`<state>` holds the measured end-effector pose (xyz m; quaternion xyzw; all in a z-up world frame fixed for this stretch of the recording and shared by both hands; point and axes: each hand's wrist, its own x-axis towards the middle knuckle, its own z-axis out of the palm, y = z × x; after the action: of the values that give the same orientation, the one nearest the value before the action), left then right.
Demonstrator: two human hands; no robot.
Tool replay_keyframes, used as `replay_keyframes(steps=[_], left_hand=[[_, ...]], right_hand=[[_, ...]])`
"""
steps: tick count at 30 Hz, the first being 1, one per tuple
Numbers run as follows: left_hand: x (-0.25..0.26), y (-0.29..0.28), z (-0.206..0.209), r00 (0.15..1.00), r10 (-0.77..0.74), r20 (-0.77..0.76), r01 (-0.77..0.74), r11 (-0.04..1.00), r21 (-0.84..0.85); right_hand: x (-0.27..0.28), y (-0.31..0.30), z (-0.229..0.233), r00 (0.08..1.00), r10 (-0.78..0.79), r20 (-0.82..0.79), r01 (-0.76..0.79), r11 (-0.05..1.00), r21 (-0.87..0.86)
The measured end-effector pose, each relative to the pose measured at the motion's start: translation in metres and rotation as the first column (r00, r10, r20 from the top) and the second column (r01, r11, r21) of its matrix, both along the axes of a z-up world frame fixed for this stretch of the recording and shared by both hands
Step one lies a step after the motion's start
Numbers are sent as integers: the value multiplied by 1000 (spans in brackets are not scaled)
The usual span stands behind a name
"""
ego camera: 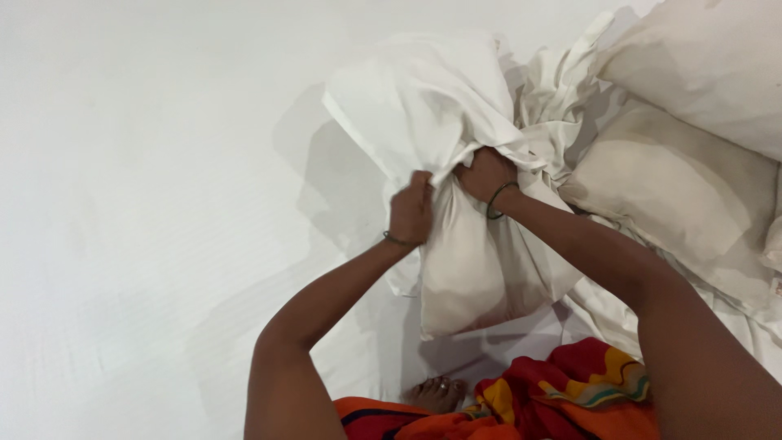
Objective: The person places pillows on a bed, then inserts each pillow into a white pillowcase one at a time. They smooth the cases and adjust the pillows, repeating the process for several pillows.
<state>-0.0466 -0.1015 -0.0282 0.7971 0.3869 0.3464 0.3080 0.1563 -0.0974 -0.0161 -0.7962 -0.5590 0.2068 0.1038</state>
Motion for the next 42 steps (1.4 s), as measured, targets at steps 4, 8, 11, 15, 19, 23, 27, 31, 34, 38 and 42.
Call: replay_keyframes(steps=[4,8,11,15,19,23,27,31,34,38,42], left_hand=[[3,-58,23,897,-438,-60,441,896,61],[-6,-62,58,913,-405,-44,391,902,-181],[-10,-38,45,933,-198,-300,194,980,-46],[-35,31,6,952,131,-275,-83,980,179],[-70,79,-41,900,278,-336,-244,959,142],[-86,79,-57,870,270,-412,-238,963,127],[-84,74,-57,862,248,-442,-255,966,45],[-83,70,-50,864,223,-451,-254,967,-8],[-89,65,-51,905,259,-336,-242,966,95],[-102,44,-66,900,417,-124,-394,902,174],[-111,42,-87,838,519,-168,-526,851,9]], right_hand=[[13,18,-39,997,80,8,-80,995,59],[27,29,-59,983,181,-24,-175,970,170],[33,50,-53,982,191,-14,-184,964,194],[31,71,-31,994,102,46,-107,986,129],[8,21,-46,977,106,183,-117,992,49],[-21,-41,-46,861,380,337,-434,896,98],[-54,-105,-30,648,691,321,-711,699,-72],[-47,-97,-33,593,677,436,-773,631,73],[-42,-77,-43,653,643,401,-735,666,127],[-25,-32,-22,781,580,229,-624,720,303],[-12,-8,29,862,495,112,-466,683,562]])
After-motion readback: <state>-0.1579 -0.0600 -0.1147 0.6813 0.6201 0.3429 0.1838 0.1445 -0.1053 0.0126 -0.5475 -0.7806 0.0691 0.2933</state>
